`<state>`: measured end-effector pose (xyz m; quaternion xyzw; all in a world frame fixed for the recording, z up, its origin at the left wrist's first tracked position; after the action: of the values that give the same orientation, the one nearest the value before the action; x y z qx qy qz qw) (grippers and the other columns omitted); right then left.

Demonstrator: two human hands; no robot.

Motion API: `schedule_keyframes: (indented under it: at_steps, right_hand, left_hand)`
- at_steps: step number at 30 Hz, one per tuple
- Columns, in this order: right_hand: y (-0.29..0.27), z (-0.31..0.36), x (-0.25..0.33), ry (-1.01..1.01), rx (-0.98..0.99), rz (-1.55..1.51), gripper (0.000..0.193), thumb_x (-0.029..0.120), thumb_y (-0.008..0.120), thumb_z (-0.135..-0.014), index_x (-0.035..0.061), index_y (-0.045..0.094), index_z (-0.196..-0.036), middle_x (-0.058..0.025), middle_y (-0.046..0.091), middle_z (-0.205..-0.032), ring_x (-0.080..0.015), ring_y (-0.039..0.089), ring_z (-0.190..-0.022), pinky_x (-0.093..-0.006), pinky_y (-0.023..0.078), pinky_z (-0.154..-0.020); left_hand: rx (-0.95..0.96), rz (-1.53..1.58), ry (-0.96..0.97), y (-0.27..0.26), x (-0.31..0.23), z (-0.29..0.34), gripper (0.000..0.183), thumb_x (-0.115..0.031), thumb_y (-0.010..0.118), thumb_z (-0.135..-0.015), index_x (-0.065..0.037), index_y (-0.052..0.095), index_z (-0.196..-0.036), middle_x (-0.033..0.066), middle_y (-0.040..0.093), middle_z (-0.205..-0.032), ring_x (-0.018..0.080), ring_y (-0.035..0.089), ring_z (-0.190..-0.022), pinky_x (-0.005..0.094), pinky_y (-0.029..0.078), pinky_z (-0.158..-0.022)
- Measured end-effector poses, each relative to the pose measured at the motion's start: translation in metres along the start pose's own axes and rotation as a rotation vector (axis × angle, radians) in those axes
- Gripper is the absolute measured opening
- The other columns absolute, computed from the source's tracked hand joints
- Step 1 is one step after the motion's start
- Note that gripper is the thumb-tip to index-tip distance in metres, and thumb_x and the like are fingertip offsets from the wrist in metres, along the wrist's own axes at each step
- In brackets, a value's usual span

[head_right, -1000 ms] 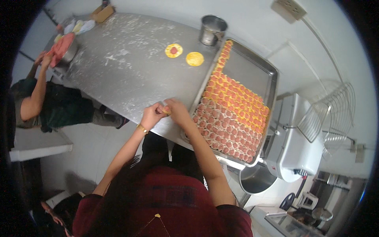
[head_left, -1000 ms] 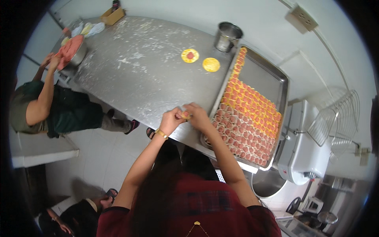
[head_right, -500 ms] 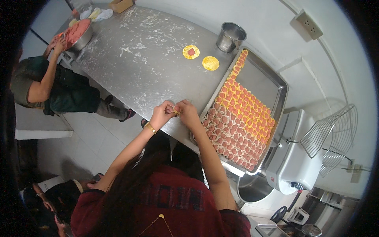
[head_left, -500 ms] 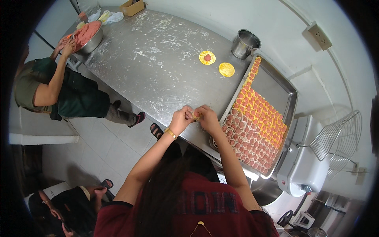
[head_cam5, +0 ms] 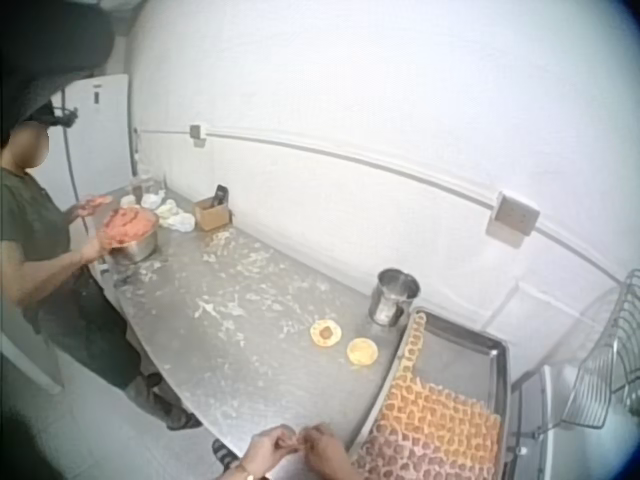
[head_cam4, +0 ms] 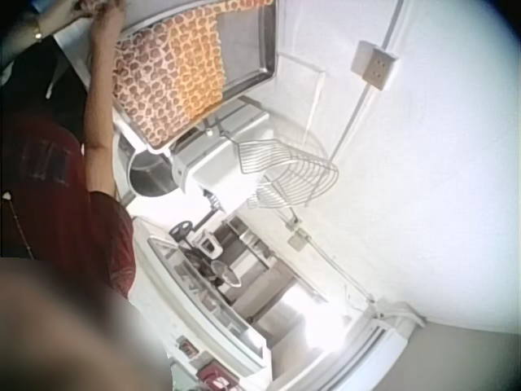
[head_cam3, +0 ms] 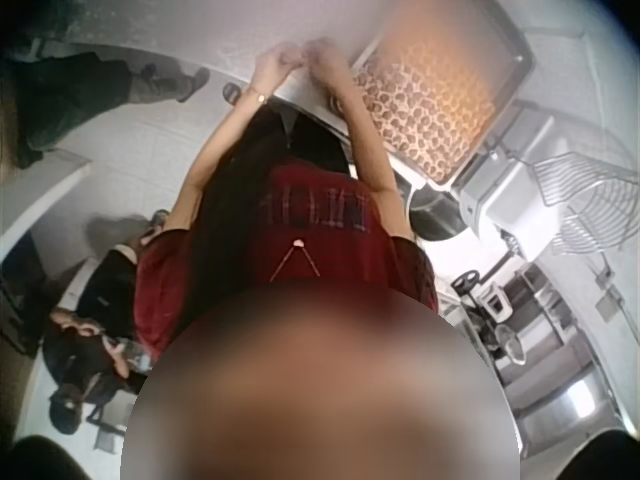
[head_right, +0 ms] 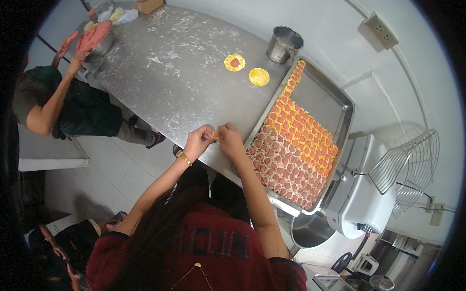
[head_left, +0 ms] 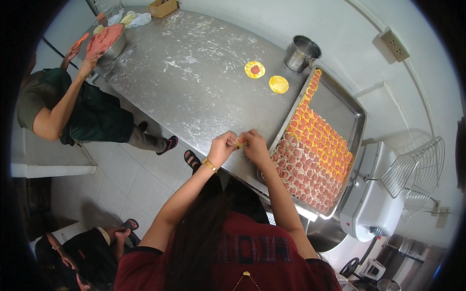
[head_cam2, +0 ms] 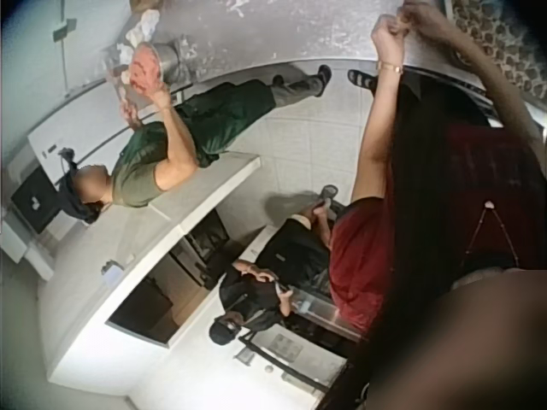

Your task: The person places a pink filling onto yellow dough discs, folds them into half-moon shapes, and arranges them on a metal tray. Another person at the same table also prepares dough and filling. The assembled pastries accumulate on the tray throughout the clip.

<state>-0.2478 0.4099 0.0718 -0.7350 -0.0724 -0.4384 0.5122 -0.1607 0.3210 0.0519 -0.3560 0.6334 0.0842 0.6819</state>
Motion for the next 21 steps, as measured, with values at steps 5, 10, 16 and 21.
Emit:
schedule_keyframes:
  at_steps: [5,10,16,21]
  right_hand:
    - [0.001,0.003,0.004,-0.041,-0.009,-0.023,0.029,-0.003,0.054,-0.072,0.0051,0.062,-0.098,-0.0144,0.059,-0.097,-0.0368,0.058,-0.088,-0.0415,0.048,-0.076]
    - [0.010,0.003,0.010,-0.073,0.022,0.056,0.031,-0.004,0.054,-0.071,0.0063,0.063,-0.099,-0.0134,0.060,-0.099,-0.0352,0.059,-0.090,-0.0404,0.049,-0.078]
    - [-0.030,0.011,-0.007,0.104,-0.028,-0.234,0.036,-0.007,0.056,-0.069,0.0064,0.064,-0.102,-0.0107,0.060,-0.098,-0.0270,0.061,-0.089,-0.0336,0.051,-0.073]
    - [-0.131,0.048,-0.071,0.329,-0.308,-0.449,0.043,-0.009,0.058,-0.068,0.0065,0.064,-0.108,-0.0050,0.061,-0.094,-0.0142,0.061,-0.081,-0.0263,0.052,-0.069]
  left_hand:
    - [0.049,-0.028,-0.025,0.001,-0.003,0.001,0.021,-0.003,0.075,-0.071,0.000,0.060,-0.085,0.0093,0.067,-0.077,0.0141,0.066,-0.069,0.0260,0.053,-0.064]
    - [0.098,0.012,-0.020,-0.002,-0.007,0.003,0.016,-0.002,0.070,-0.074,0.000,0.061,-0.087,0.0084,0.066,-0.075,0.0111,0.065,-0.069,0.0244,0.052,-0.064]
    - [-0.032,-0.174,0.018,-0.021,0.003,-0.048,0.013,-0.012,0.057,-0.083,-0.001,0.064,-0.081,0.0145,0.064,-0.068,0.0218,0.063,-0.058,0.0318,0.050,-0.057]
    - [-0.228,-0.319,0.057,-0.006,0.014,-0.161,0.018,-0.018,0.059,-0.081,-0.001,0.065,-0.086,0.0190,0.065,-0.075,0.0333,0.064,-0.069,0.0389,0.050,-0.062]
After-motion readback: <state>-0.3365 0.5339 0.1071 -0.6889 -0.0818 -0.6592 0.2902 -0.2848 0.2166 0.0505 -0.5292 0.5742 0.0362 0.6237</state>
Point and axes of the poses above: each hand's wrist, its own z-axis away from the middle knuckle, its own y-axis out of the palm, x = y × z, the point moved 10 cm from there along -z, towards the middle knuckle
